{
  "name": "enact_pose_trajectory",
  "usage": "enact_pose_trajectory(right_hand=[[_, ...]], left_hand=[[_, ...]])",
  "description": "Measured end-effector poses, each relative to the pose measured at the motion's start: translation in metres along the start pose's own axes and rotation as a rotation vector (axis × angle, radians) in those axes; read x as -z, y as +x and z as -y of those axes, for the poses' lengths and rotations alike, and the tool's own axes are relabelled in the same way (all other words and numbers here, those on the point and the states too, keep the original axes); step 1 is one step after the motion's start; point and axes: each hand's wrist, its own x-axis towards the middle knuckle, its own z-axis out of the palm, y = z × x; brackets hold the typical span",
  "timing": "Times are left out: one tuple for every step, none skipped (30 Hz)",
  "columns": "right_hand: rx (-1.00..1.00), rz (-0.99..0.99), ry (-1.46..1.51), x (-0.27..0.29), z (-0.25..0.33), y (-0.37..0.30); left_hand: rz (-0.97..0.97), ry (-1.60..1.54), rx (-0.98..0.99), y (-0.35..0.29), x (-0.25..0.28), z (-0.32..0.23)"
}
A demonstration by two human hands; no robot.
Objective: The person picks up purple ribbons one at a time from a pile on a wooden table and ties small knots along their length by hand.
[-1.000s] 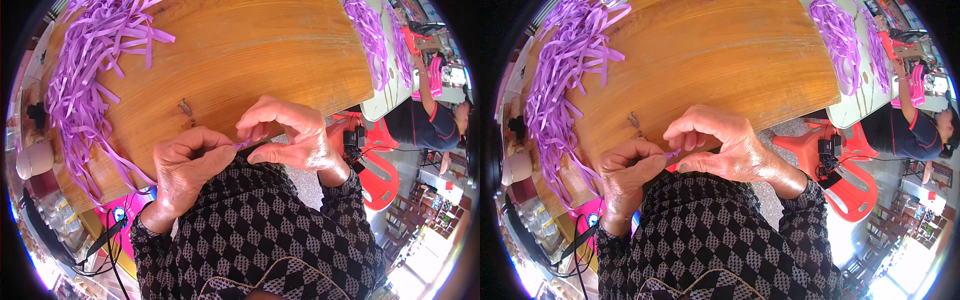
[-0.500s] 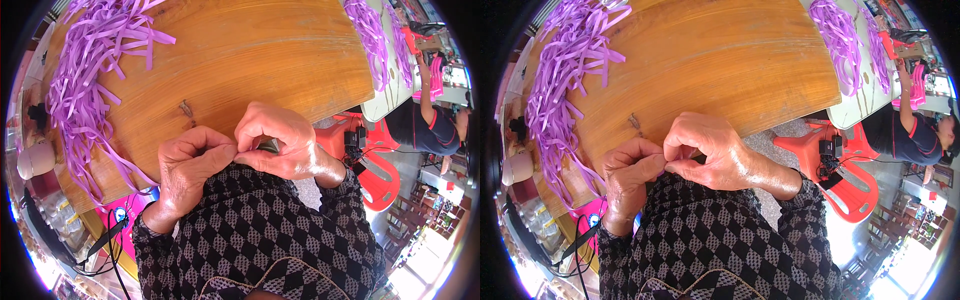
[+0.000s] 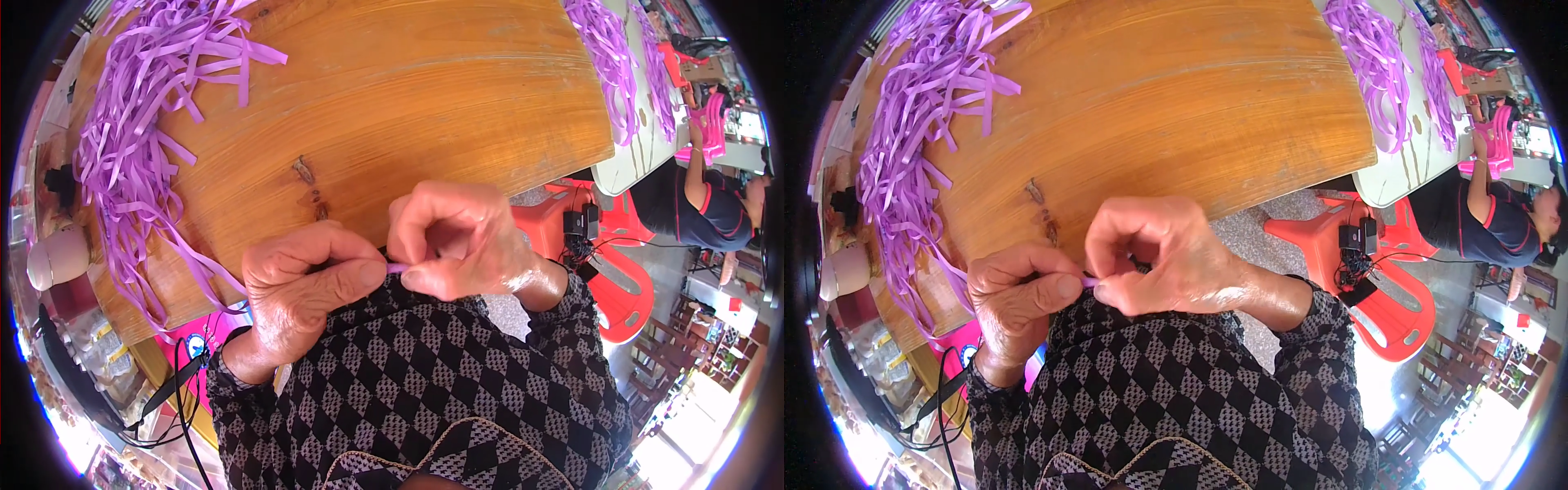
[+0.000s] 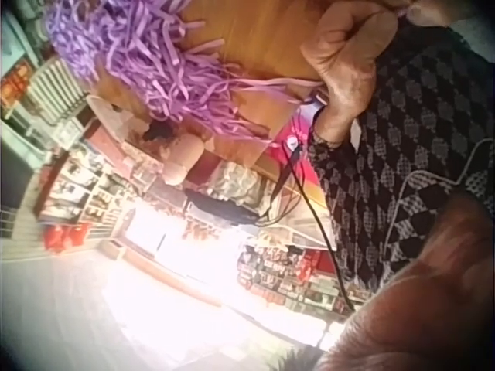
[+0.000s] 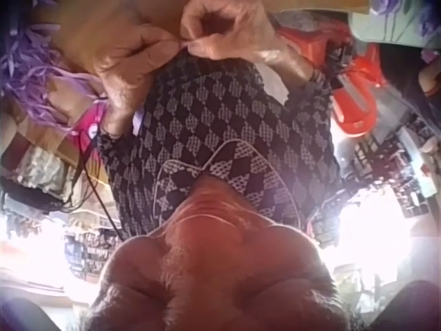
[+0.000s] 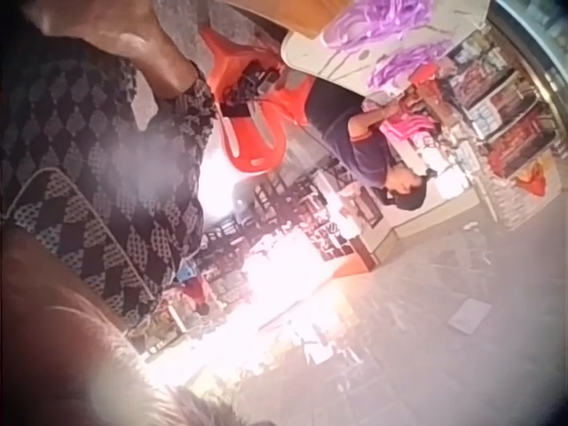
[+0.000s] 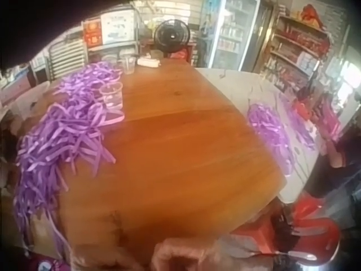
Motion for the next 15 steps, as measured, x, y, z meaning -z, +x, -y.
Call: enact_pose_trajectory(right_hand=[[0.066,-0.038,0.0,0.002,0.001,-0.001],[0.076,-0.049,-0.131,0.011,0.002,-0.001],[0.11,-0.101,-0.131,0.015,0.003,-0.001],[0.143,-0.153,-0.131,0.017,0.003,0.0],[0.145,-0.153,-0.134,0.018,0.002,0.0],[0.178,-0.127,-0.255,0.019,0.002,-0.001],[0.212,-0.099,-0.375,0.02,0.001,-0.001],[0.213,-0.103,-0.379,0.018,0.001,0.0],[0.303,-0.078,-0.469,0.015,0.001,0.002],[0.394,-0.052,-0.559,0.012,0.001,0.004],[0.537,-0.048,-0.675,0.009,0.002,0.009],[0.544,-0.04,-0.673,0.009,0.0,0.011],[0.636,-0.053,-0.789,0.008,-0.005,0.012],[0.731,-0.06,-0.901,0.007,-0.01,0.014],[0.835,-0.124,-0.97,0.003,-0.014,0.018]], left_hand=[[-0.041,-0.006,0.0,0.0,-0.002,-0.002],[-0.048,-0.004,-0.001,0.001,-0.003,-0.003],[-0.082,-0.027,-0.007,0.001,-0.003,-0.003],[-0.117,-0.051,-0.013,0.002,-0.003,-0.003],[-0.115,-0.052,-0.016,0.002,-0.003,-0.002],[-0.113,-0.034,-0.015,0.002,-0.002,-0.002],[-0.111,-0.014,-0.015,0.003,-0.001,-0.002],[-0.106,-0.016,-0.017,0.003,-0.002,-0.001],[-0.109,-0.003,-0.034,0.004,-0.002,-0.001],[-0.112,0.01,-0.05,0.004,-0.002,-0.001],[-0.12,0.013,-0.054,0.003,-0.003,-0.001],[-0.122,0.017,-0.051,0.003,-0.004,-0.001],[-0.125,0.021,-0.049,0.003,-0.005,-0.001],[-0.142,0.027,-0.054,0.002,-0.006,-0.002],[-0.106,0.072,-0.098,0.001,-0.006,-0.002]])
